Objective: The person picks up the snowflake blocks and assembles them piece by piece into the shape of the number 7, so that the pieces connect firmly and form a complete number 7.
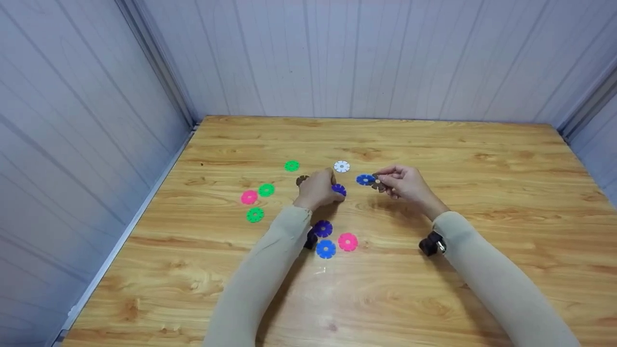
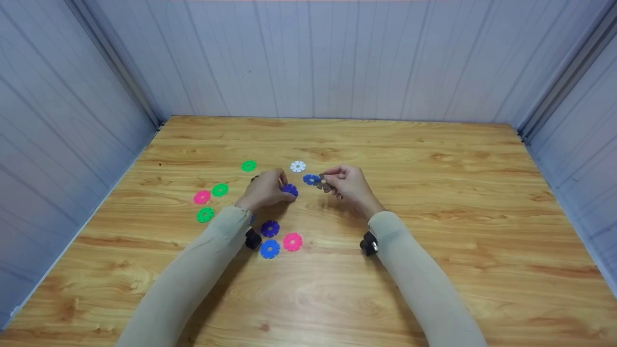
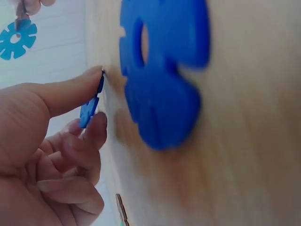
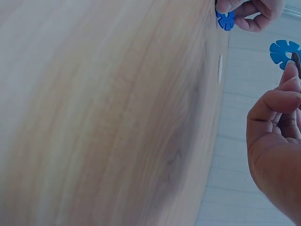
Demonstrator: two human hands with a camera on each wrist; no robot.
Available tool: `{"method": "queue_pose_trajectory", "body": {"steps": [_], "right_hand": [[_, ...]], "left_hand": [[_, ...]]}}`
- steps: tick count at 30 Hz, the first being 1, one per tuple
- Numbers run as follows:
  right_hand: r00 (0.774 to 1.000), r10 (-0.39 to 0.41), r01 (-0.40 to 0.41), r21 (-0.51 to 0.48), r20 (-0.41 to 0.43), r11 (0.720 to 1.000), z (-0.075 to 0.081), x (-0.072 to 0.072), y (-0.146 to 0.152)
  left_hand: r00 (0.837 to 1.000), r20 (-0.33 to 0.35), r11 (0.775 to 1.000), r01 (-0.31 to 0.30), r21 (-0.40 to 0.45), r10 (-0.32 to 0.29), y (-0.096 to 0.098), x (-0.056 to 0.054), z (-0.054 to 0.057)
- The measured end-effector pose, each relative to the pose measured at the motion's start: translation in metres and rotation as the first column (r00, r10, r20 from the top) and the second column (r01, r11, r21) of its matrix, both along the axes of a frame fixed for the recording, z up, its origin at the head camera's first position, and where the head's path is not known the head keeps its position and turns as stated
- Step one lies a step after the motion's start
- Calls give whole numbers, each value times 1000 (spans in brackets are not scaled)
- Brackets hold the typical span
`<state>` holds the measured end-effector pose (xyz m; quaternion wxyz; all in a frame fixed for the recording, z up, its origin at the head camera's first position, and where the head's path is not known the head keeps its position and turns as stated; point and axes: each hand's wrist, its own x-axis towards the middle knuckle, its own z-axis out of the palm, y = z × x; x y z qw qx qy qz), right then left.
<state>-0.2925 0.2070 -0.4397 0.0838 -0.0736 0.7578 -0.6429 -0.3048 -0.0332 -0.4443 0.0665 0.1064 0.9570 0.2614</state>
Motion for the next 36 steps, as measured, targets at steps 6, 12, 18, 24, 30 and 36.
{"method": "queue_pose_trajectory", "body": {"steps": [6,12,18,24,30,36], "right_hand": [[1000,3,-2,-21,27,1000,4,1,0],[999,-4,6,-47,36,999,8,0,4],[1000,2,-1,-71,10,997,6,0,7],[1000,3,-4,-99,-10,995,4,0,9],[1000,10,-11,-66,-29,998,1,-1,9],[1000,8,-9,-45,-26,999,0,0,9]], "left_hand": [[996,73,978,-63,198,50,1,3,4],[973,218,807,-187,559,75,1,5,8],[979,194,720,-183,670,68,0,6,8],[989,144,679,-115,725,13,0,6,8],[984,175,596,-124,794,-29,3,8,7],[980,194,568,-140,811,-37,7,9,7]]}}
